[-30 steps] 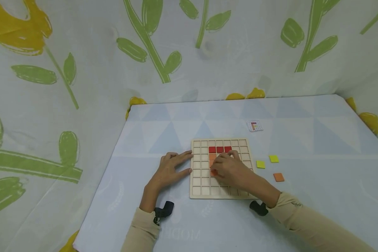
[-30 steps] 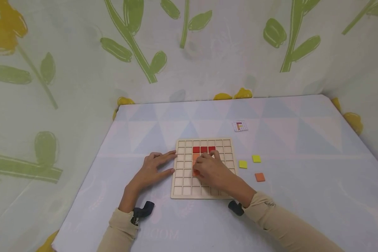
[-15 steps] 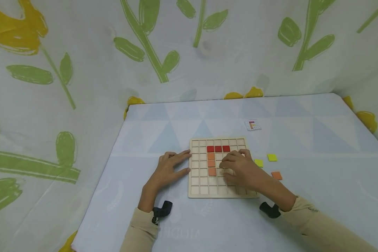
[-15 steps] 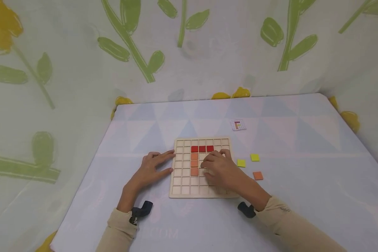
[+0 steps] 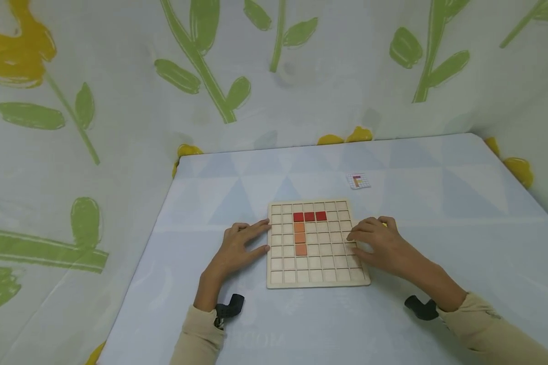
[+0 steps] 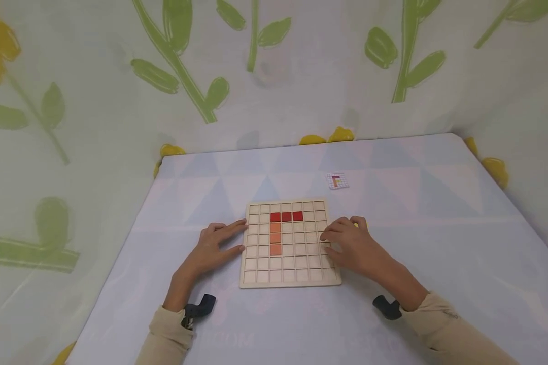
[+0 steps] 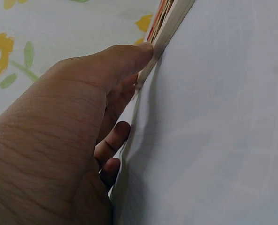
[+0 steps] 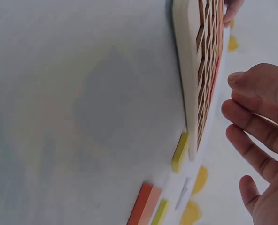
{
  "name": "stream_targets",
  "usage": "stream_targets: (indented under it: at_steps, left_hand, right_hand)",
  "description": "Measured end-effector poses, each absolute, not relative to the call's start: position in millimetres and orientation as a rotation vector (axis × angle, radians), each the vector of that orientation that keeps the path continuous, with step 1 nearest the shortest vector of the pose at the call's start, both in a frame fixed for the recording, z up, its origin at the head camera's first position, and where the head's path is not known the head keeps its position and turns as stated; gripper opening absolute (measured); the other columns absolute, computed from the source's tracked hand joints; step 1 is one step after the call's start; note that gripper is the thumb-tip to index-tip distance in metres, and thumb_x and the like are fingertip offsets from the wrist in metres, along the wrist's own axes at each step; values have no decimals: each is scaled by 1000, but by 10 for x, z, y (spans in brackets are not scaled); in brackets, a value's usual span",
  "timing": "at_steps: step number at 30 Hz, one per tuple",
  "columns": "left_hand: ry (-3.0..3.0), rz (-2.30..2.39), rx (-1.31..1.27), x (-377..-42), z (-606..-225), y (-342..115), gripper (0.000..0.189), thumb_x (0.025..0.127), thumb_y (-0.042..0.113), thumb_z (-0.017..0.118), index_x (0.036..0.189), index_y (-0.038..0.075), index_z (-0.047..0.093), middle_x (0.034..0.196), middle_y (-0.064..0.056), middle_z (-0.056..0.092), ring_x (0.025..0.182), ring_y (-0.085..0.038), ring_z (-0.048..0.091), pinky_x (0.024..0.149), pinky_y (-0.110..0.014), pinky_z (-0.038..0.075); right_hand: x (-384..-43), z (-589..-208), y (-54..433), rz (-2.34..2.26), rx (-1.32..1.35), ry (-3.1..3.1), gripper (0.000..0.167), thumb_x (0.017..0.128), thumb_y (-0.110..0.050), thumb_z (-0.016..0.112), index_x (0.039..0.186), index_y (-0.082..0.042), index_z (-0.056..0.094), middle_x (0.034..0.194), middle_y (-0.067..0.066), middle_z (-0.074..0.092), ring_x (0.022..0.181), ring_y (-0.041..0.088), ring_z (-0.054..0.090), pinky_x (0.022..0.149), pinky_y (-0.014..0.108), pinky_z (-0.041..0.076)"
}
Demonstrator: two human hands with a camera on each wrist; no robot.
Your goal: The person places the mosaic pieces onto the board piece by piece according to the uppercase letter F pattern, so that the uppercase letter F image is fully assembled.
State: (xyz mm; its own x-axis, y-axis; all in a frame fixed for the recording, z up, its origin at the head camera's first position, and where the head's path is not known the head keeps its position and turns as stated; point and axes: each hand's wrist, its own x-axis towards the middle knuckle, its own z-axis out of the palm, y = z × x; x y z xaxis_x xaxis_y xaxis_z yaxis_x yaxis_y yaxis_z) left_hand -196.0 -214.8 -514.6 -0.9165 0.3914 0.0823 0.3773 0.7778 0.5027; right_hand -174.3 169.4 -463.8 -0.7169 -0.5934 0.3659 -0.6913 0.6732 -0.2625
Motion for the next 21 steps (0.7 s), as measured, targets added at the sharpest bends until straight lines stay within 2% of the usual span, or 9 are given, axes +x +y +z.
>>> stream_targets:
  at_steps: [12, 21]
  left_hand:
    - [2927, 876, 654, -1953, -5140, -2154, 56, 94, 46, 67, 147, 33, 53, 153, 20, 40, 124, -24, 41, 100, -48, 26]
    - [2912, 873, 631, -1948, -5103, -2141, 56, 94, 45, 67, 147, 33, 53, 153, 19, 41, 125, -25, 40, 101, -49, 26]
  right_hand:
    - [-1640, -4689, 2058, 498, 877, -2734, 29, 71, -7, 88, 95, -16, 75, 99, 0, 70, 103, 27, 60, 90, 59, 32]
    - [-1565, -4663, 2262, 475, 791, -2838, 26, 74, -7, 87, 96, -15, 76, 100, 0, 69, 106, 30, 58, 91, 63, 29]
